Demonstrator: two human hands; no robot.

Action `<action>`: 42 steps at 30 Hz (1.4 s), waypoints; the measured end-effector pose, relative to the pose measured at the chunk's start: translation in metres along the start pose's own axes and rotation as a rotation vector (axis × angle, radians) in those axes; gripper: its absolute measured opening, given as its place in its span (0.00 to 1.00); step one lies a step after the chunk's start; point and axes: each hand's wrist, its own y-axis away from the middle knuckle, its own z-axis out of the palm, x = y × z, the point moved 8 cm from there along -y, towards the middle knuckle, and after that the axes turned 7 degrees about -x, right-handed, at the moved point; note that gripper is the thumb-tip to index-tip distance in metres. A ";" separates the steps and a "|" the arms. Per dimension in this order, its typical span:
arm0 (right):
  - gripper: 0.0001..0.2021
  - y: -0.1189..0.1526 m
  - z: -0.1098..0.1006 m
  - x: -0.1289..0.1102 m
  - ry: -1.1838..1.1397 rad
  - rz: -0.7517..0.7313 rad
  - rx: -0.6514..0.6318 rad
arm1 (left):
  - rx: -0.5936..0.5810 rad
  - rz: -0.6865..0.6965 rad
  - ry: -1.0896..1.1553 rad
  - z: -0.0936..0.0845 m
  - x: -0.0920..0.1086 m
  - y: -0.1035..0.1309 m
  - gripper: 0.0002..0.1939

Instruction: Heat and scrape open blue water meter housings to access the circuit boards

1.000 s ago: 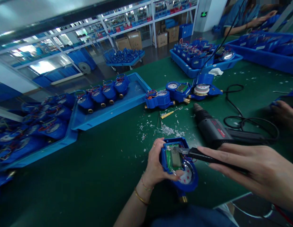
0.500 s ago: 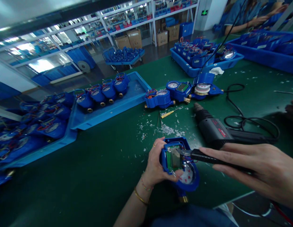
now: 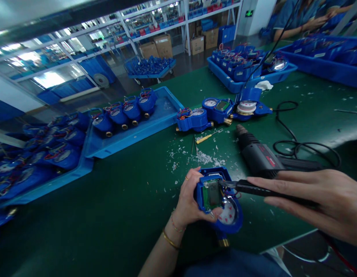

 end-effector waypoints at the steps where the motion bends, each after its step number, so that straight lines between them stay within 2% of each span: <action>1: 0.19 0.001 0.000 -0.002 -0.003 -0.029 -0.015 | 0.001 -0.003 -0.005 0.000 0.000 0.000 0.30; 3: 0.20 0.003 0.001 -0.005 -0.007 -0.064 -0.041 | -0.005 -0.006 -0.009 0.000 0.001 0.000 0.30; 9: 0.21 0.008 -0.002 -0.013 0.072 -0.081 -0.011 | -0.016 0.030 -0.014 0.000 0.005 -0.001 0.29; 17: 0.21 0.004 0.001 -0.011 0.078 -0.062 -0.041 | -0.010 0.029 -0.010 0.000 0.004 0.000 0.31; 24: 0.22 0.018 -0.008 -0.006 0.133 0.016 0.005 | -0.020 -0.069 0.001 0.001 -0.002 0.002 0.29; 28: 0.23 0.029 0.001 -0.009 0.093 0.056 0.011 | -0.007 -0.093 -0.004 0.001 -0.003 0.003 0.30; 34: 0.26 0.038 0.019 -0.026 0.032 0.147 0.037 | 0.004 -0.158 -0.051 0.002 -0.006 0.006 0.30; 38: 0.27 0.033 0.027 -0.037 0.047 0.084 0.047 | 0.006 -0.144 -0.079 0.002 -0.004 0.006 0.30; 42: 0.25 0.028 0.026 -0.034 0.044 0.047 0.070 | -0.016 -0.144 -0.082 0.003 -0.003 0.005 0.29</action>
